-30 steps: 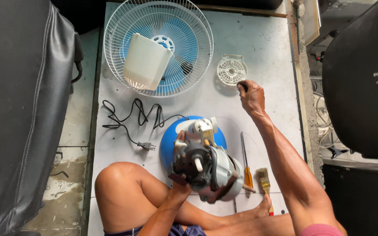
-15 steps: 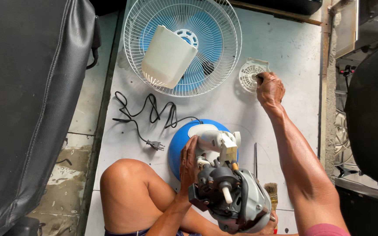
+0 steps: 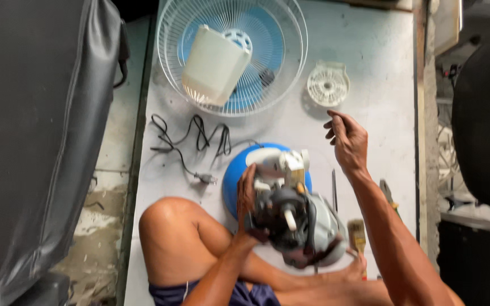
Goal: The person disassembles the housing of a fan motor using a screwdriver, removes the plastic casing parts, and then uses a screwdriver and their hands to detach the motor assembly from the fan's neck.
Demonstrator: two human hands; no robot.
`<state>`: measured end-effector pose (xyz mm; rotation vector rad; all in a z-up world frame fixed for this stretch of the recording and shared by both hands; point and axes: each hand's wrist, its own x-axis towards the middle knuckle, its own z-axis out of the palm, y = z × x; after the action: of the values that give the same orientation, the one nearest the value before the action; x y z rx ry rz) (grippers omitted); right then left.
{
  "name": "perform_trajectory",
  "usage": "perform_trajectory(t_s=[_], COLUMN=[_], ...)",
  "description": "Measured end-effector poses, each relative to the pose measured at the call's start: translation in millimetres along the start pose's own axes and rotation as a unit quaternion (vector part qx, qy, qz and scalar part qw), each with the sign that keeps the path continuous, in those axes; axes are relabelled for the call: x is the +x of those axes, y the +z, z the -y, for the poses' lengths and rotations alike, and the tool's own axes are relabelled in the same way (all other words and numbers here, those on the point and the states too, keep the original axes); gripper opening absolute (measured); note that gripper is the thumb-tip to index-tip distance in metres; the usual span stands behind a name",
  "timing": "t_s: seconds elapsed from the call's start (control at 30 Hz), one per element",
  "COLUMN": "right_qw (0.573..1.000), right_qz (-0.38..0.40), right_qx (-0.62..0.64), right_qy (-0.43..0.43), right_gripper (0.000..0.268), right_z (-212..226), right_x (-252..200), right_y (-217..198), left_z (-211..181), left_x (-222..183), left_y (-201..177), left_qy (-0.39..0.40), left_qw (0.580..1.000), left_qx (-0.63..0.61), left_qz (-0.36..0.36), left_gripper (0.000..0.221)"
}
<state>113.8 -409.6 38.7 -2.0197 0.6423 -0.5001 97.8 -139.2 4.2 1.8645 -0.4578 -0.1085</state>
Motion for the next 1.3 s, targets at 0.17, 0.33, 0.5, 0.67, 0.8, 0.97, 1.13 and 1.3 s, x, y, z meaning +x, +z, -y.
perform_trajectory(t_s=[0.17, 0.33, 0.5, 0.67, 0.8, 0.97, 1.13, 1.3], right_qw=[0.959, 0.980, 0.884, 0.915, 0.920, 0.923, 0.912, 0.906], right_qz=[-0.044, -0.024, -0.011, -0.045, -0.049, 0.002, 0.002, 0.020], right_qx=[0.271, -0.057, -0.344, -0.300, -0.310, -0.349, -0.383, -0.405], right_qy=[0.068, -0.190, -0.315, -0.266, -0.234, -0.161, -0.146, -0.124], right_gripper=[0.047, 0.097, 0.124, 0.107, 0.107, 0.106, 0.110, 0.112], right_z=[56, 170, 202, 209, 226, 241, 241, 262], right_x=[-123, -191, -191, -183, -178, -170, -163, -146], right_y=[-57, -86, -49, -42, -53, -61, -60, -65], left_z=[-5, 1, 7, 20, 32, 27, 27, 31], left_x=[6, -14, 15, 37, 39, 33, 31, 33], left_y=[1, 8, 17, 27, 35, 33, 34, 41], left_qy=[-0.068, -0.004, 0.085, 0.198, 0.258, 0.225, 0.195, 0.175], left_qw=[0.997, 1.000, 0.996, 0.980, 0.966, 0.974, 0.980, 0.984], left_qx=[-0.024, -0.015, -0.008, 0.014, 0.022, 0.005, -0.029, -0.026], left_qz=[-0.013, -0.003, -0.008, -0.001, 0.004, 0.026, 0.013, 0.006], left_gripper=[0.074, 0.071, 0.068, 0.063, 0.061, 0.071, 0.075, 0.070])
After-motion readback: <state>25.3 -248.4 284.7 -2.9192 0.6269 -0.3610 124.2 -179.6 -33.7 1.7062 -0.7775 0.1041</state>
